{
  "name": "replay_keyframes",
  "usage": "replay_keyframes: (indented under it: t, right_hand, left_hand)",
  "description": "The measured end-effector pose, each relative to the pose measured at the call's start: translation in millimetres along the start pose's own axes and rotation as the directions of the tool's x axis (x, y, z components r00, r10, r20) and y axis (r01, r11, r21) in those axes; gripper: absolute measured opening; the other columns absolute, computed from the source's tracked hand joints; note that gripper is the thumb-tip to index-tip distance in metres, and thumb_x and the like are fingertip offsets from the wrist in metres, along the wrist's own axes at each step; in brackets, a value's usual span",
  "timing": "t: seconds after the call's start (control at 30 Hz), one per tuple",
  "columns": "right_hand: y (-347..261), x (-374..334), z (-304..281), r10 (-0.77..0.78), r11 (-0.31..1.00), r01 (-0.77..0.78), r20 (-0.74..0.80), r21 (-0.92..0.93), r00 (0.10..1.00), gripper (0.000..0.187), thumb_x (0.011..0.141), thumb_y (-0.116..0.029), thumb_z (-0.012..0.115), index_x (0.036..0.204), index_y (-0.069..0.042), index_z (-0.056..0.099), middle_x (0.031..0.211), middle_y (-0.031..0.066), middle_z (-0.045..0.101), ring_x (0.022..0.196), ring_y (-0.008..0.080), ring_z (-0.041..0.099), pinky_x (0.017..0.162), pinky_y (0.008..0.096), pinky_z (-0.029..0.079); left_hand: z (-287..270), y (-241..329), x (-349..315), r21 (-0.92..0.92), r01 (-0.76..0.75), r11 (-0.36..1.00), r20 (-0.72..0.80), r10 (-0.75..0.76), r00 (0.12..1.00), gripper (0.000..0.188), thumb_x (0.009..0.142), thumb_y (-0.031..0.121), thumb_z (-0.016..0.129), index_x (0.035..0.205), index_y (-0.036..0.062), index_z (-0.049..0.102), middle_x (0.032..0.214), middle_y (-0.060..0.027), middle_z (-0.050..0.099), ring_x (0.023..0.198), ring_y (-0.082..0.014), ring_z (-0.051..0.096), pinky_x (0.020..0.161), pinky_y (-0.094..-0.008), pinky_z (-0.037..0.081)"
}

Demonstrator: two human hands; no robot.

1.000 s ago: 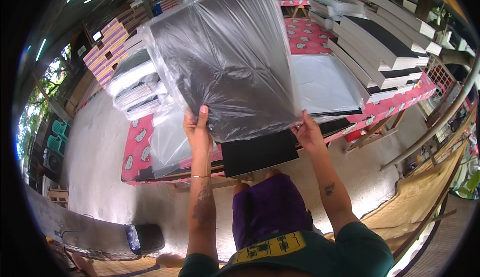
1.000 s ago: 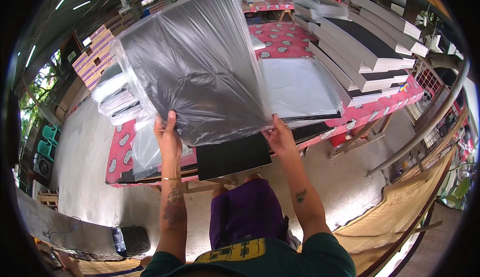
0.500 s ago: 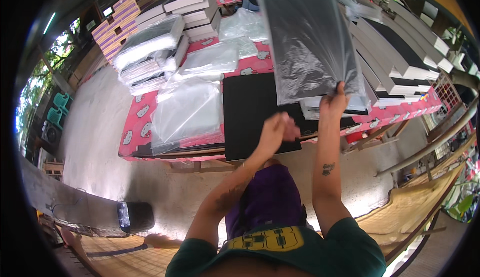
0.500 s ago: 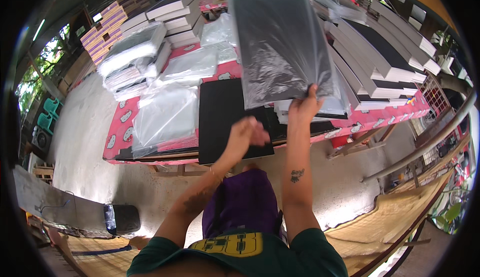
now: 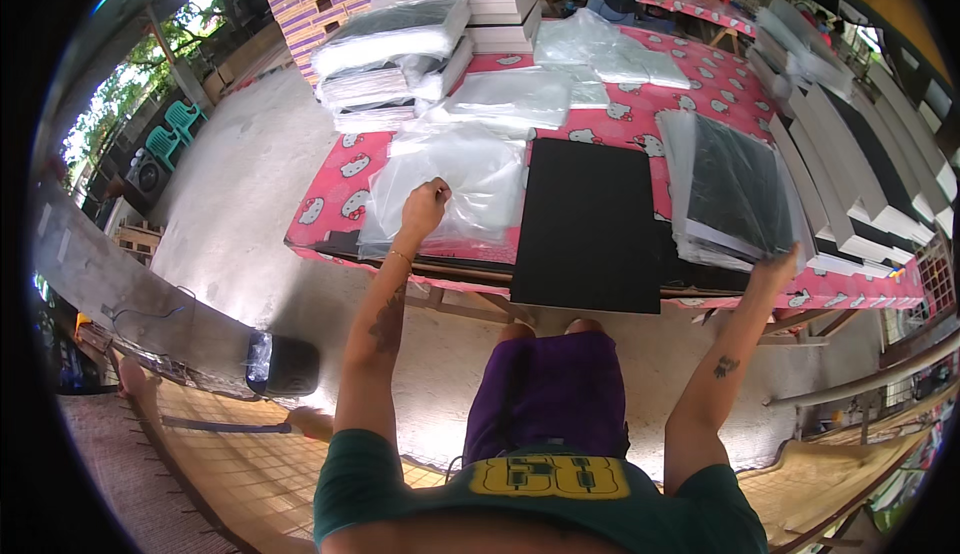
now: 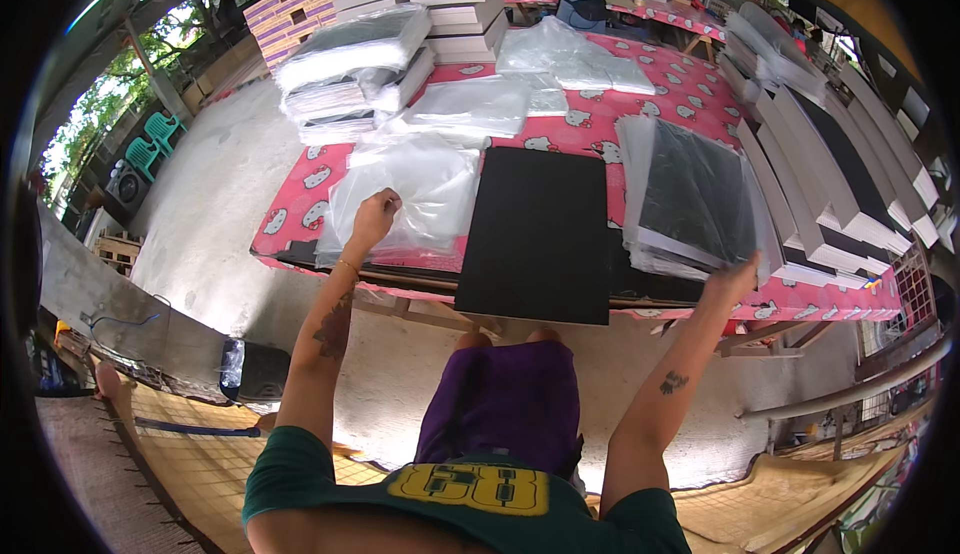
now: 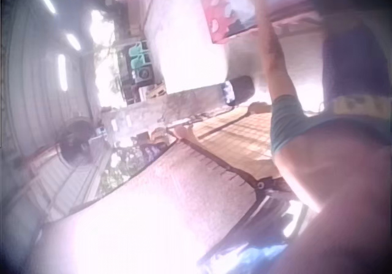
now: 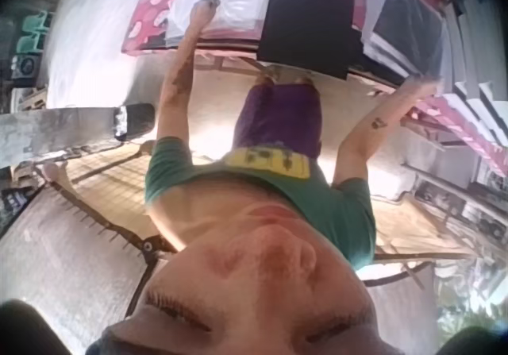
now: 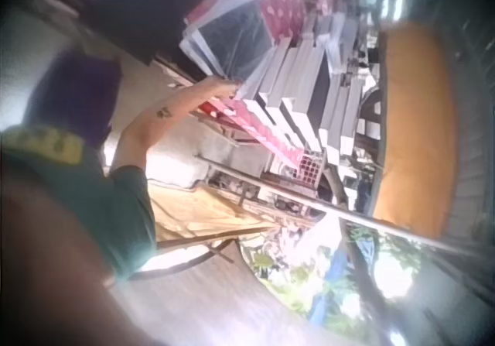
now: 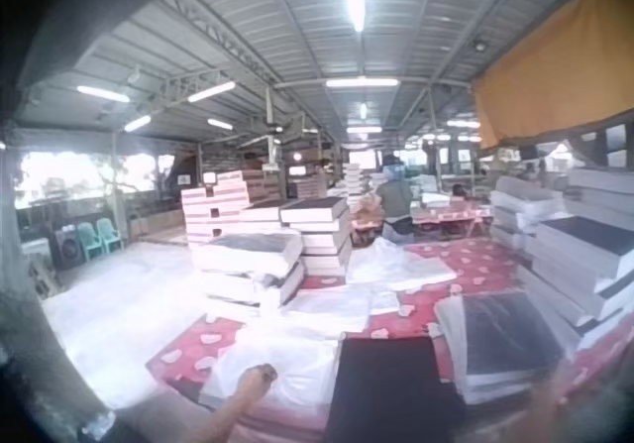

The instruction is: The person places black rectangular objects into plastic bags and stacks the bagged items on a table.

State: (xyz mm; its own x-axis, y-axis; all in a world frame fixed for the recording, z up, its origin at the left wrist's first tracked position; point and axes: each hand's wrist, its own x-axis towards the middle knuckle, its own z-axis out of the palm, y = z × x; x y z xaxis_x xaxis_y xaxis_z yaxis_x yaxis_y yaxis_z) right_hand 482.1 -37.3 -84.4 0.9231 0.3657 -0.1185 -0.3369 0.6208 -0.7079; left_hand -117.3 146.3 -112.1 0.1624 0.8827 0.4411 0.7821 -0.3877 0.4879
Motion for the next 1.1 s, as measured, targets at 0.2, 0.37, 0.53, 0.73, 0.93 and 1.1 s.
replay_keyframes:
  t: [0.2,0.37,0.53,0.73,0.93,1.1]
  right_hand:
    - [1.8,-157.3,53.1,-0.088,0.886,0.253,0.395,-0.388,0.915,0.035,0.091,-0.029,0.059,0.114,-0.003,0.054,0.109,0.01,0.058,0.101,0.0225,0.058,0.091,0.0378,0.045]
    - [93.3,-305.5,91.3,0.692,0.701,-0.329,0.716,-0.633,0.097,0.042,0.093,-0.035,0.057,0.116,0.0,0.057,0.11,0.0139,0.061,0.096,0.0209,0.062,0.078,0.0354,0.051]
    - [158.0,-285.7,116.1,0.612,0.769,-0.516,0.665,-0.376,0.427,0.025,0.092,-0.022,0.061,0.108,-0.004,0.059,0.098,0.0048,0.062,0.087,0.0144,0.06,0.074,0.0317,0.048]
    - [107.0,-202.3,91.6,0.563,0.803,-0.581,0.488,-0.134,0.667,0.027,0.093,-0.023,0.058,0.114,-0.006,0.057,0.1,0.0064,0.061,0.085,0.0182,0.061,0.073,0.0353,0.053]
    - [44.5,-187.0,60.1,0.432,0.895,-0.428,0.472,-0.123,0.768,0.034,0.096,-0.026,0.051,0.123,-0.006,0.051,0.106,0.0106,0.065,0.096,0.022,0.062,0.083,0.0402,0.052]
    - [60.4,-252.4,50.2,0.648,0.737,-0.622,0.535,-0.264,0.541,0.026,0.092,-0.025,0.062,0.112,-0.009,0.056,0.096,0.0011,0.059,0.083,0.0123,0.059,0.076,0.0293,0.049]
  left_hand:
    - [-16.6,13.7,10.3,-0.11,-0.025,0.994,-0.18,0.005,0.984,0.013,0.088,0.013,0.059,0.089,-0.0005,0.06,0.077,-0.0205,0.063,0.072,-0.0367,0.062,0.064,-0.0405,0.047]
    - [-26.5,99.5,23.0,-0.451,-0.036,0.892,-0.039,0.021,0.999,0.033,0.095,0.03,0.055,0.091,-0.0017,0.061,0.072,-0.0039,0.058,0.065,-0.0102,0.052,0.056,-0.0287,0.043]
    - [-17.0,163.8,-24.5,-0.4,0.059,0.915,-0.001,-0.065,0.998,0.045,0.095,0.044,0.046,0.105,0.0034,0.064,0.096,-0.0162,0.063,0.088,-0.0283,0.06,0.077,-0.0396,0.047]
    - [14.0,31.4,-19.8,0.296,0.16,0.942,0.08,-0.191,0.978,0.057,0.095,0.054,0.037,0.124,0.0094,0.056,0.13,-0.0211,0.049,0.122,-0.0409,0.042,0.097,-0.0599,0.034]
    - [-9.7,25.4,22.4,0.237,0.079,0.968,-0.226,-0.024,0.974,0.041,0.091,0.039,0.053,0.114,0.0053,0.06,0.109,-0.0192,0.061,0.103,-0.0352,0.057,0.088,-0.048,0.045]
    - [8.6,245.4,-69.5,-0.59,-0.079,0.804,0.177,0.225,0.958,0.019,0.088,0.019,0.061,0.096,0.0015,0.063,0.093,-0.0118,0.065,0.082,-0.0219,0.06,0.076,-0.0335,0.048]
